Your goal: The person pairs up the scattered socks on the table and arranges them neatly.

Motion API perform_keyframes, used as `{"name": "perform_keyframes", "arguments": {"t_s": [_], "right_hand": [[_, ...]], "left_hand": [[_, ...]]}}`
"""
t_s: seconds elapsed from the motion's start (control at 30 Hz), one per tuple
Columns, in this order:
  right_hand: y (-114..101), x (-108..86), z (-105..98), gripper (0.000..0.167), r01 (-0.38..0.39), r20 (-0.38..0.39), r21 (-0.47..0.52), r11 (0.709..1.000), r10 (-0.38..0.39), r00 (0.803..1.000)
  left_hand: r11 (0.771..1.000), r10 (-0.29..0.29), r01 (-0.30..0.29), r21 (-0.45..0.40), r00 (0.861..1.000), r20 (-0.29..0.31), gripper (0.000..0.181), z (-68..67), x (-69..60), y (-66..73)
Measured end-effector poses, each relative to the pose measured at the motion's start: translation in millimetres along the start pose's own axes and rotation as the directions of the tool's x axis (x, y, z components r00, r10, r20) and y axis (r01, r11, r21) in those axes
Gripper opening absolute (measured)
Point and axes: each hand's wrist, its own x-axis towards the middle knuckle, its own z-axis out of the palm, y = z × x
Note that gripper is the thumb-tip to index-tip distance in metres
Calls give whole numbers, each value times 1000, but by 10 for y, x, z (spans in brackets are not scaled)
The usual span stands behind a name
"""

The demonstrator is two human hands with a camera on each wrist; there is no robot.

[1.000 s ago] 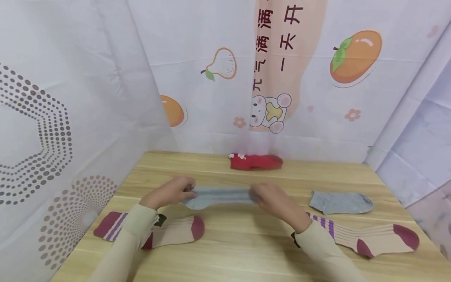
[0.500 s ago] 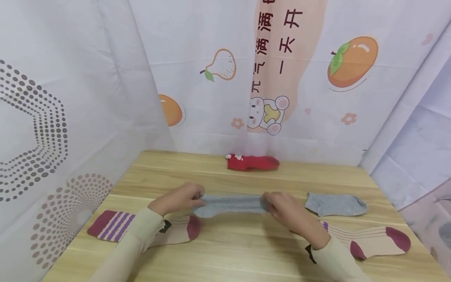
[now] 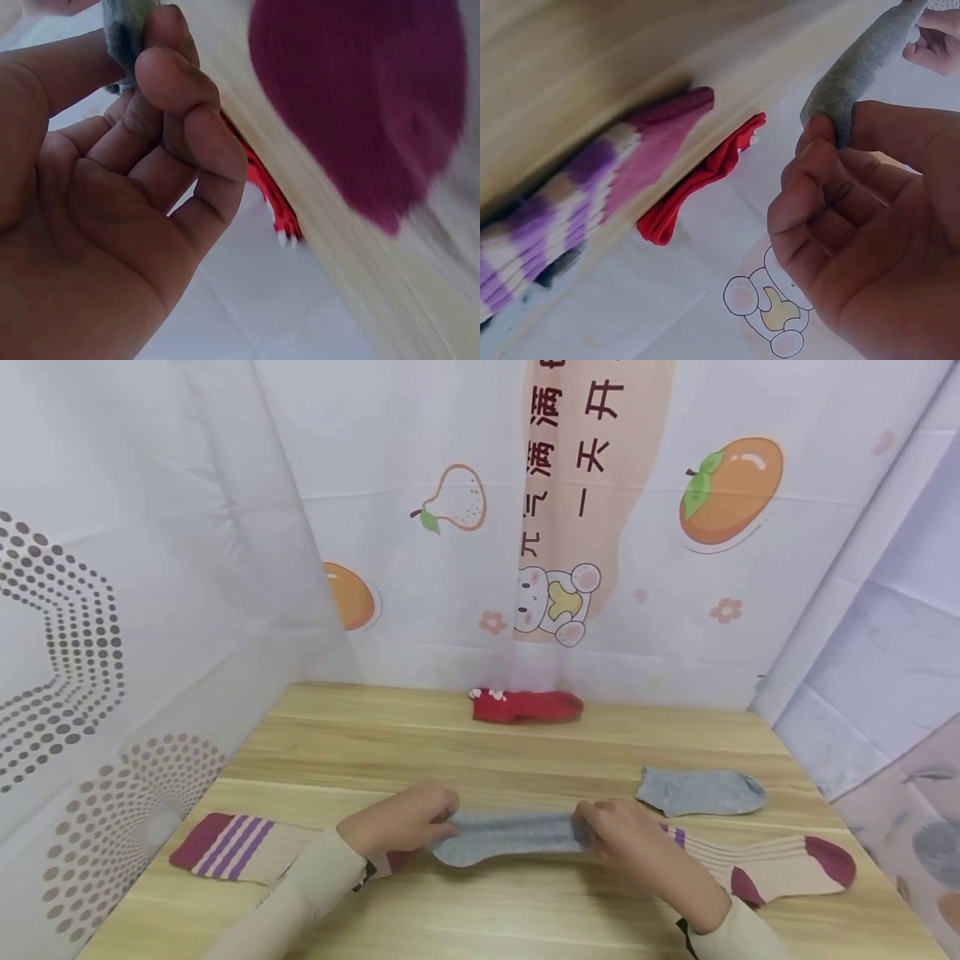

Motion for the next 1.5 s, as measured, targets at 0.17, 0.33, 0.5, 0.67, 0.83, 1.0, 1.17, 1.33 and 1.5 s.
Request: {"name": "perform_keyframes", "arguments": {"t_s": [0.17,0.33,0.5,0.67,0.83,1.0,1.17,1.33,1.5], "right_hand": [[-59,-102,5,20,-53,119,49,997,47,992],[-119,-150,51,18,-68,231,76,995,49,972],[-148,-194,96,18,-95,265,92,991,68,962],[-174,-209,116,22,-106,259,97,990,77,963],[-183,-195,85,24,-112,307,124,986,69,949],[-156,-142,-71,26,-103,285,204,974,41,958],[-30,-68,-294,20,-58,33,196,979,53,998],[269,-130,-499,16,-173,-44,186,967,184,982],[652,-219,-614,20,-267,-32,190,945,278,960]], "left_hand": [[996,54,-54,73,998,12,18,148,13,85],[992,68,-73,104,997,47,18,264,21,191],[990,44,-54,130,996,79,18,314,22,277],[983,65,-73,169,996,53,15,321,2,319],[964,68,-65,257,998,0,14,326,-26,343],[927,122,-77,367,987,-101,15,296,-73,314],[945,109,-47,323,978,-176,9,50,-135,354],[950,123,-67,305,978,-168,13,-133,-40,503],[955,117,-78,286,985,-125,15,-171,230,717]]}}
